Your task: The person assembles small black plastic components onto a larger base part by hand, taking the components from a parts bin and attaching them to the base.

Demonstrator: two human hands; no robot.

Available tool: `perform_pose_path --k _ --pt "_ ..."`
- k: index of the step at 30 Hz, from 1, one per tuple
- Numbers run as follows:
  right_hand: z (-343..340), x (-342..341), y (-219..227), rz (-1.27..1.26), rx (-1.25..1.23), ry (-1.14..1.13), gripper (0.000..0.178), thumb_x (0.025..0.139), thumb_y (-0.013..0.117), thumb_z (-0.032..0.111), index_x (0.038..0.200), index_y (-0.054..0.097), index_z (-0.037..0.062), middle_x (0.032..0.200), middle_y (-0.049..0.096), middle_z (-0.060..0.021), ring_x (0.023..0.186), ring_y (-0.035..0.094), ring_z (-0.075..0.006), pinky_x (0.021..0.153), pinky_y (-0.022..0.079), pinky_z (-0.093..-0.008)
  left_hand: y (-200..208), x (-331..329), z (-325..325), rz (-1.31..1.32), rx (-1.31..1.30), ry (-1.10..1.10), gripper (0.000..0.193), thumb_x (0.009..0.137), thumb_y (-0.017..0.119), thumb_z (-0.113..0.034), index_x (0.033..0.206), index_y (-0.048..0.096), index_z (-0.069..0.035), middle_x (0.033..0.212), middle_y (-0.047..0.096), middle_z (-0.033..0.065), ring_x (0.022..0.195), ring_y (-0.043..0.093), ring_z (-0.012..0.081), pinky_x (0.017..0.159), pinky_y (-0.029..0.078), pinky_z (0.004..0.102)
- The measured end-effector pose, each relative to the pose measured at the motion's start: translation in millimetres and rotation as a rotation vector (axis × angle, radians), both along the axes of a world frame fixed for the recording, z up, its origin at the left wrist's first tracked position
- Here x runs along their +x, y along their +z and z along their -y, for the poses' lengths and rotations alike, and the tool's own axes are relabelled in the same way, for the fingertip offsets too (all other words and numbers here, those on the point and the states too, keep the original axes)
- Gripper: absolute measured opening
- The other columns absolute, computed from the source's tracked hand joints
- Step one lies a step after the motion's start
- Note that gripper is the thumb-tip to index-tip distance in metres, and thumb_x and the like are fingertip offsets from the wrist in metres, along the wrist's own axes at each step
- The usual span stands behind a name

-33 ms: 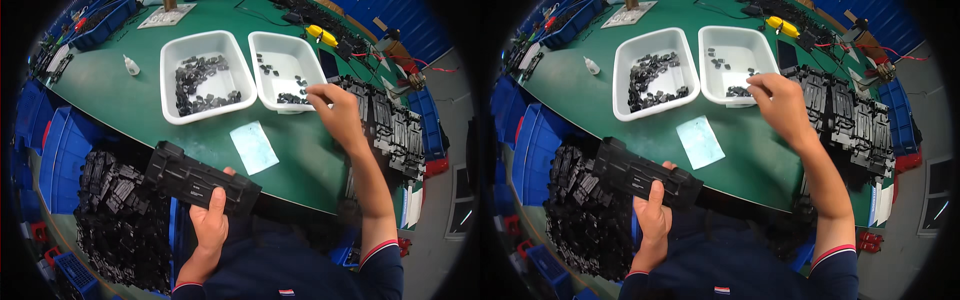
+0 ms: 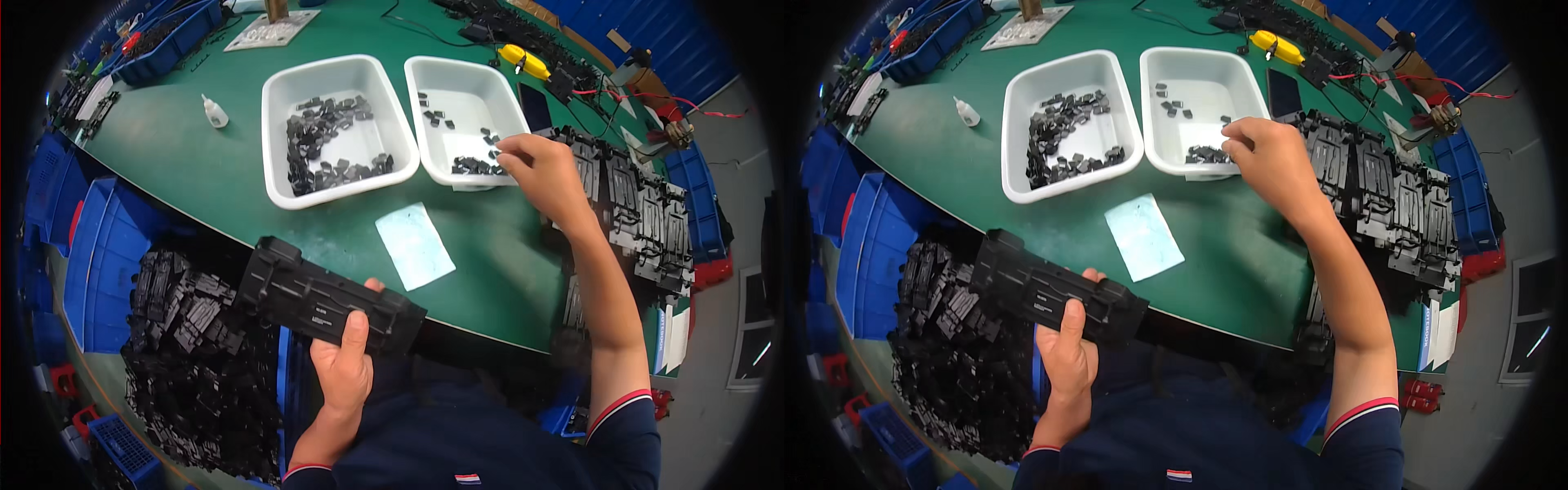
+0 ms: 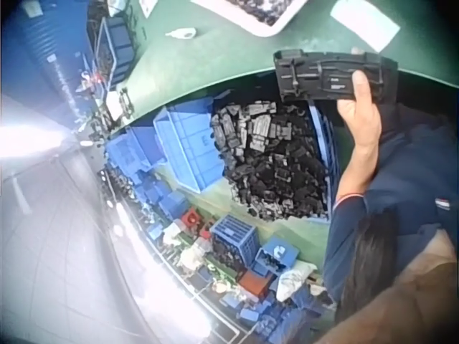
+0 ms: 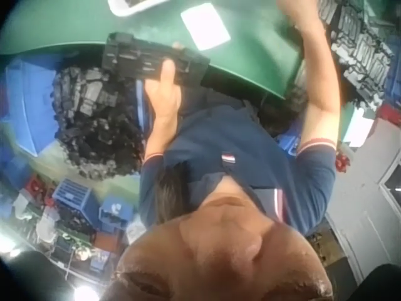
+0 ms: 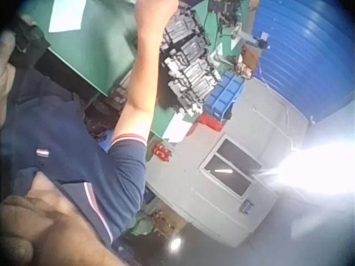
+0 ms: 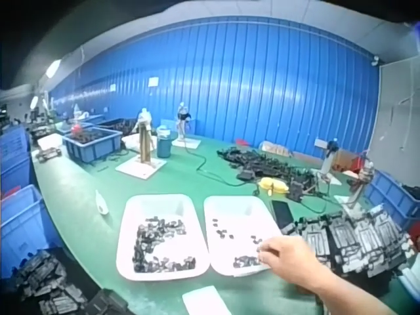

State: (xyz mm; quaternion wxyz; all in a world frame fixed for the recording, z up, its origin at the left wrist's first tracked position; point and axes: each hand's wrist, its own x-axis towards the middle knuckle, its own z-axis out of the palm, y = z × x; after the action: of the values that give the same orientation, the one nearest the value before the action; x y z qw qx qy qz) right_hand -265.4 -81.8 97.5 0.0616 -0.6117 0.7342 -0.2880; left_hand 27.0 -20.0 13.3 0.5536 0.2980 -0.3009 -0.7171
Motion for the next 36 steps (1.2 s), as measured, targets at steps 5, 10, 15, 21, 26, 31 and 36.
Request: perform_pose_path --k 5,10,15,21,26,31,36 --pt "52.6 -37.6 -27.9 -0.075 0.356 0.015 0.022 0.072 0.071 0.008 0.093 0.072 0.0017 0.086 0.07 -0.0164 0.078 0.067 -0.0295 0.074 0.053 -0.0354 -1.1 6.2 1.1 0.013 0.009 0.005 0.03 0.094 0.053 -0.004 0.123 0.05 0.004 0.119 0.059 0.0147 0.116 0.056 0.0297 0.103 0.041 0.0424" --pt "68.3 -34.3 -42.1 -0.056 0.484 0.038 0.027 0.066 0.076 0.009 0.092 0.073 0.0015 0.08 0.069 -0.0132 0.074 0.065 -0.023 0.071 0.052 -0.0317 -2.6 12.8 4.0 0.031 0.009 0.0 0.029 0.094 0.054 -0.004 0.122 0.051 0.003 0.117 0.06 0.0145 0.115 0.057 0.0289 0.102 0.042 0.0417" --pt "68.9 -26.8 -27.0 0.074 0.457 -0.033 0.017 0.07 0.074 0.005 0.085 0.072 -0.0004 0.076 0.068 -0.0091 0.065 0.062 -0.0152 0.059 0.05 -0.0295 -5.6 10.9 4.5 0.014 0.022 0.003 0.029 0.094 0.055 -0.005 0.121 0.052 0.003 0.117 0.06 0.0139 0.115 0.057 0.0283 0.101 0.043 0.0407" --pt "59.9 -41.2 -27.1 0.379 0.371 -0.097 0.019 0.077 0.068 0.003 0.095 0.069 -0.0035 0.075 0.066 -0.0071 0.064 0.059 -0.0105 0.055 0.048 -0.0255 -1.1 3.0 0.6 0.021 0.02 -0.026 0.026 0.094 0.055 -0.005 0.119 0.055 0.003 0.117 0.06 0.0132 0.115 0.057 0.0275 0.101 0.043 0.0398" --pt "43.8 -42.0 -13.6 0.532 0.283 -0.15 0.022 0.077 0.067 0.002 0.099 0.069 -0.0034 0.074 0.065 -0.0061 0.063 0.056 -0.009 0.057 0.046 -0.0232 -0.3 -1.6 -6.7 0.054 0.016 -0.05 0.03 0.094 0.057 -0.008 0.122 0.051 0.001 0.118 0.06 0.0165 0.113 0.057 0.0283 0.1 0.044 0.0425" --pt "13.3 -25.6 1.9 0.739 0.204 -0.028 0.016 0.078 0.067 0.003 0.094 0.068 -0.0015 0.078 0.065 -0.0026 0.064 0.055 -0.0085 0.059 0.046 -0.0224 -2.8 -4.5 -11.4 0.043 0.057 -0.086 0.027 0.095 0.055 -0.007 0.12 0.056 0.003 0.121 0.06 0.0164 0.115 0.057 0.0254 0.101 0.043 0.0379" --pt "-11.9 4.7 8.7 0.839 0.232 0.069 0.015 0.08 0.069 0.006 0.094 0.068 -0.0005 0.079 0.066 -0.0033 0.068 0.058 -0.0089 0.063 0.046 -0.0226 -6.4 -11.9 -9.1 -0.03 0.132 -0.191 0.029 0.095 0.056 -0.008 0.122 0.055 0.003 0.122 0.06 0.0161 0.113 0.057 0.0242 0.101 0.043 0.0379"
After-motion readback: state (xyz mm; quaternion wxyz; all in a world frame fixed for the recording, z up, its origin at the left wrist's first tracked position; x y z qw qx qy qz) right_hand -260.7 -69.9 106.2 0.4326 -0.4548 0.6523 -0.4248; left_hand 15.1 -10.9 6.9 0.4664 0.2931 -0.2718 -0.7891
